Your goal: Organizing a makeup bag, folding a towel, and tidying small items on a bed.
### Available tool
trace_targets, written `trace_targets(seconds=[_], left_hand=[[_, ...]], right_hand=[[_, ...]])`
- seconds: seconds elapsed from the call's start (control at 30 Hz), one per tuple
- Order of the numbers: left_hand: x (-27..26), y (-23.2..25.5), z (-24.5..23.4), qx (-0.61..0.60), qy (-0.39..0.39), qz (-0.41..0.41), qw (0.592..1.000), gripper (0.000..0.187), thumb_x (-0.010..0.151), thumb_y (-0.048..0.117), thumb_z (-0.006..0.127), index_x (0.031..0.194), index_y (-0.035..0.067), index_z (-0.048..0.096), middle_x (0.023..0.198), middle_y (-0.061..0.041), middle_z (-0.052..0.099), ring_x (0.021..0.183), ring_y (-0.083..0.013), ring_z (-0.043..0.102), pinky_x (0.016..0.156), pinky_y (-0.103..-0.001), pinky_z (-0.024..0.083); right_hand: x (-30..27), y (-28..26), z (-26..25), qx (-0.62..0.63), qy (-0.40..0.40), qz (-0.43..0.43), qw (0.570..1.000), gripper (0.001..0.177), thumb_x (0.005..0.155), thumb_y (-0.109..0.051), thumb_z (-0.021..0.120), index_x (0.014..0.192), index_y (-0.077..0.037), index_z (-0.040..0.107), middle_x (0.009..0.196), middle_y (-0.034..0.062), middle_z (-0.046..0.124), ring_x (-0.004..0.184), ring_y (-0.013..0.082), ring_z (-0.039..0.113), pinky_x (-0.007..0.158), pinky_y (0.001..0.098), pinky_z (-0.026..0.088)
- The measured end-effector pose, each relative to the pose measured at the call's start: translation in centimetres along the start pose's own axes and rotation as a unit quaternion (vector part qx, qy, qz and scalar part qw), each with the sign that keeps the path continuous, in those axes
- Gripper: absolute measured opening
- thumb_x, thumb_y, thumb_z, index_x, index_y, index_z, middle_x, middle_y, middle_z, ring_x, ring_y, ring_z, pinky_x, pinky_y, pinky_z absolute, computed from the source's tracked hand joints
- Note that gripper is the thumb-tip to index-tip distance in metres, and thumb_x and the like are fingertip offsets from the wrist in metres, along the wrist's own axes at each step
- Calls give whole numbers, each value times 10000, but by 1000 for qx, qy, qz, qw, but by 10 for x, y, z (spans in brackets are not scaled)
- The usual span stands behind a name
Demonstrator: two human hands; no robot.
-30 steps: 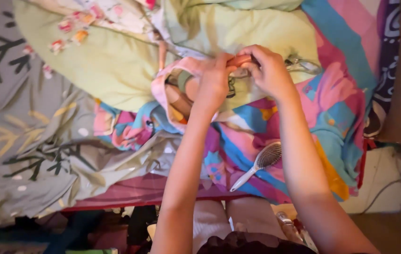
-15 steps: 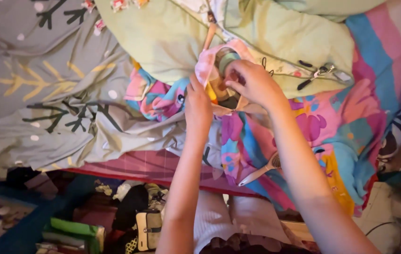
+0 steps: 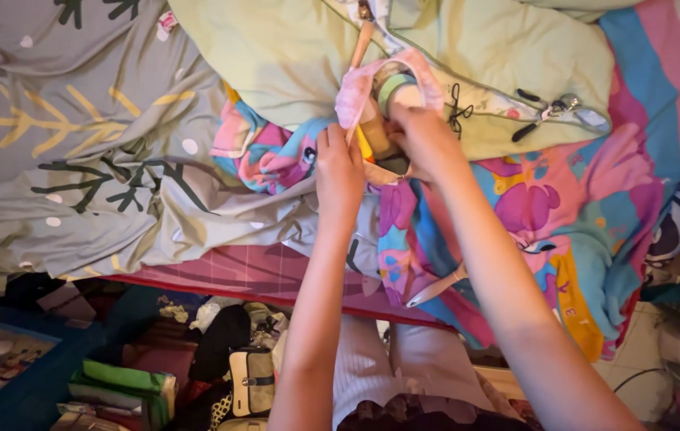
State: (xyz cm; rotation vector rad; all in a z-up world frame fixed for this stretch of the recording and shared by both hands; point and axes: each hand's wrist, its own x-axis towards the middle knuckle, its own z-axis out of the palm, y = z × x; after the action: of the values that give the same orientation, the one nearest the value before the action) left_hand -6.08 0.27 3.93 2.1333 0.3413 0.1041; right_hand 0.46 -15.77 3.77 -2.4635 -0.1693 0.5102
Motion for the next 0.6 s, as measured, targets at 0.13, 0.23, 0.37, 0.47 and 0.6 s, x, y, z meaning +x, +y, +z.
trace_targets(seconds=[0.13, 0.23, 0.37, 0.47, 0.6], left_hand=[[4, 9, 5, 3, 12, 17, 1000, 158, 963, 51, 598, 1089, -13, 530, 1047, -264, 573, 952, -495, 605, 773, -530, 506], [3, 21, 4, 27, 48, 59, 997, 216, 978, 56, 612, 1176, -7, 553, 1046, -245, 577, 973, -465, 608, 792, -508, 509], [2, 36, 22, 52, 44, 175, 982, 255, 920, 52, 634, 1166, 2, 588, 1042, -205, 582, 974, -411, 605, 821, -483, 512], [-4, 38, 62, 37, -10, 280, 959, 250, 914, 53, 644, 1153, -5, 604, 1020, -169, 584, 947, -372, 604, 831, -461, 518], [-24, 31, 141, 98, -184, 339, 918, 155, 983, 89, 634, 1128, 35, 629, 992, -118, 613, 897, -289, 651, 720, -422, 534]], right_hand=[[-6, 30, 13, -13, 24, -23, 999, 96, 983, -148, 659, 1008, -79, 722, 962, 147, 731, 891, 352, 716, 778, 439, 554], [-14, 43, 5, -4, 156, -137, 978, 96, 952, -92, 697, 1041, -64, 720, 985, 168, 732, 877, 339, 709, 749, 409, 563], [-19, 91, -17, 123, 394, -10, 911, 89, 1015, -59, 691, 1104, -50, 695, 882, 85, 706, 740, 150, 670, 680, 310, 538], [-24, 163, -25, 109, 494, 41, 861, 112, 1005, -16, 699, 1105, -48, 661, 875, 57, 673, 753, 133, 633, 684, 293, 524], [-40, 245, -21, 87, 577, 87, 808, 200, 981, 15, 727, 1084, -43, 565, 879, 41, 613, 766, 132, 596, 689, 297, 515]])
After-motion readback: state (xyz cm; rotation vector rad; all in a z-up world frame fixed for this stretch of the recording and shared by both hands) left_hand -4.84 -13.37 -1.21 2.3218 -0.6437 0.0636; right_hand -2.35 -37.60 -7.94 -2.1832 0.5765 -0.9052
